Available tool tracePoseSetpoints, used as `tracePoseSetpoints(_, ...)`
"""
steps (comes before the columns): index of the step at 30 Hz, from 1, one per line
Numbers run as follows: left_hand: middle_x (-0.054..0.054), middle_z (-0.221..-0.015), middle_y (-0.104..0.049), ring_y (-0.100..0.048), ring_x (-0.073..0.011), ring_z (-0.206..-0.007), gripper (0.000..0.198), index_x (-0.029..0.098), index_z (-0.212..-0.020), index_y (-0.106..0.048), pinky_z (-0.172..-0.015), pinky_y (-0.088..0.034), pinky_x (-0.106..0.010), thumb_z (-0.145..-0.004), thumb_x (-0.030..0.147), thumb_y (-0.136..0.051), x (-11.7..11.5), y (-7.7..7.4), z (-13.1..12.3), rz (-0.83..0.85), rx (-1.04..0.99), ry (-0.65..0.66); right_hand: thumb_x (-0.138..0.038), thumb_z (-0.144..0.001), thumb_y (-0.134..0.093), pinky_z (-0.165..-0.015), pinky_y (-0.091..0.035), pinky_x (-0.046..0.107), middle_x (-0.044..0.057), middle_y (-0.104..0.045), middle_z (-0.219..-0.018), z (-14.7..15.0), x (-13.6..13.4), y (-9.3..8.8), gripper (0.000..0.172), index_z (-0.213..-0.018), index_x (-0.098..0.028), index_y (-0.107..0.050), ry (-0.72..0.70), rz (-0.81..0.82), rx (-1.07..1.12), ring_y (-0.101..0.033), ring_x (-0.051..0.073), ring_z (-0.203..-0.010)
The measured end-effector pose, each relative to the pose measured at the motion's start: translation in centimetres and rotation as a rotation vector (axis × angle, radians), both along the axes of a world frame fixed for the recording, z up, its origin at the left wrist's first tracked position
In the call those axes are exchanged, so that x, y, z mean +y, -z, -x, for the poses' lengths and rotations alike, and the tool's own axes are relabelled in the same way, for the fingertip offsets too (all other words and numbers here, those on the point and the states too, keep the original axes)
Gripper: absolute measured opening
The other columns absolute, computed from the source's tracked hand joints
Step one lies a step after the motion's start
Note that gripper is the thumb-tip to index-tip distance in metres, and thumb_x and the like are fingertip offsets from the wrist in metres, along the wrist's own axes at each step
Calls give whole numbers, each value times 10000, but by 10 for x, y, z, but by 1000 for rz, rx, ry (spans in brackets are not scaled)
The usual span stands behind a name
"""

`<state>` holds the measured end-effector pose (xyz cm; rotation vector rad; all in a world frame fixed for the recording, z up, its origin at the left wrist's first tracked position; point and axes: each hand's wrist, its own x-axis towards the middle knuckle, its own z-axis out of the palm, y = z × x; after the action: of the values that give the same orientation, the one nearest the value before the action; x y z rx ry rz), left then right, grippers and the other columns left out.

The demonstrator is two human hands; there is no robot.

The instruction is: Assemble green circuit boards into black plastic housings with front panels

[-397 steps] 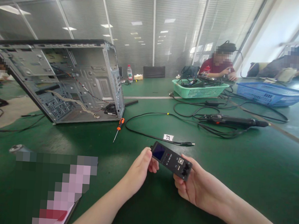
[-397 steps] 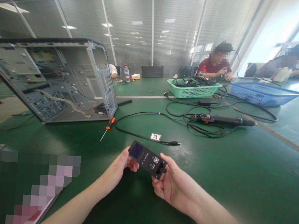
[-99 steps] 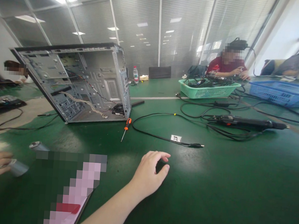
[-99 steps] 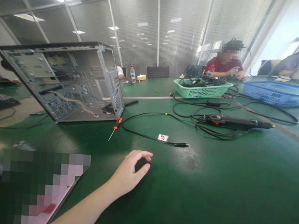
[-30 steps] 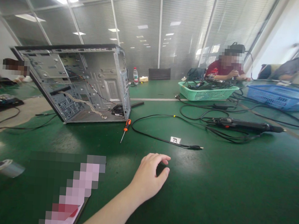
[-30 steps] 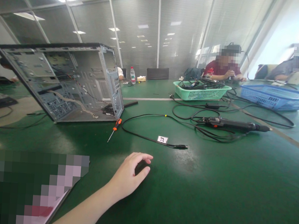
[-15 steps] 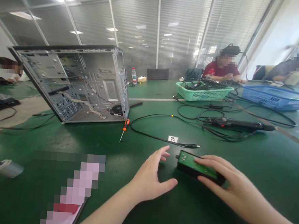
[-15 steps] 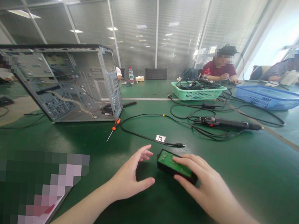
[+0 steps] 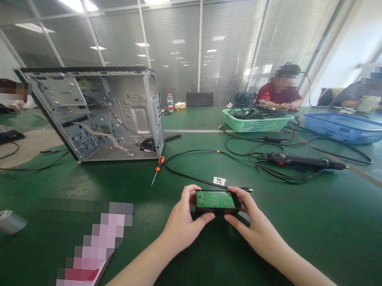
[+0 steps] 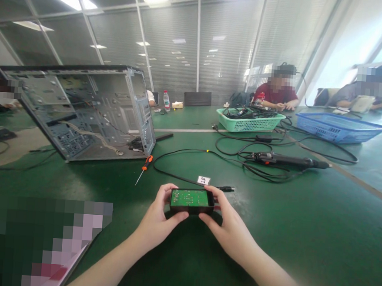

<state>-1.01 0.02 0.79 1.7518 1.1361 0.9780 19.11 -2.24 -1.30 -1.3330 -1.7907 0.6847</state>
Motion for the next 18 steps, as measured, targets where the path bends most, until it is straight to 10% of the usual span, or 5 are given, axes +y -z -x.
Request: tracePoseSetpoints(18,20,-826,-587,-600,-174,-793,378,246,-989,-334,-659,-452,-263,-774,366,-622,2,3,1,106,-73,27,-554,-817,-491,-659,-448,284,59,-555,-927,2,-5,-21,459,-1076,-187,-394,-99,307,226,-539,185,-790)
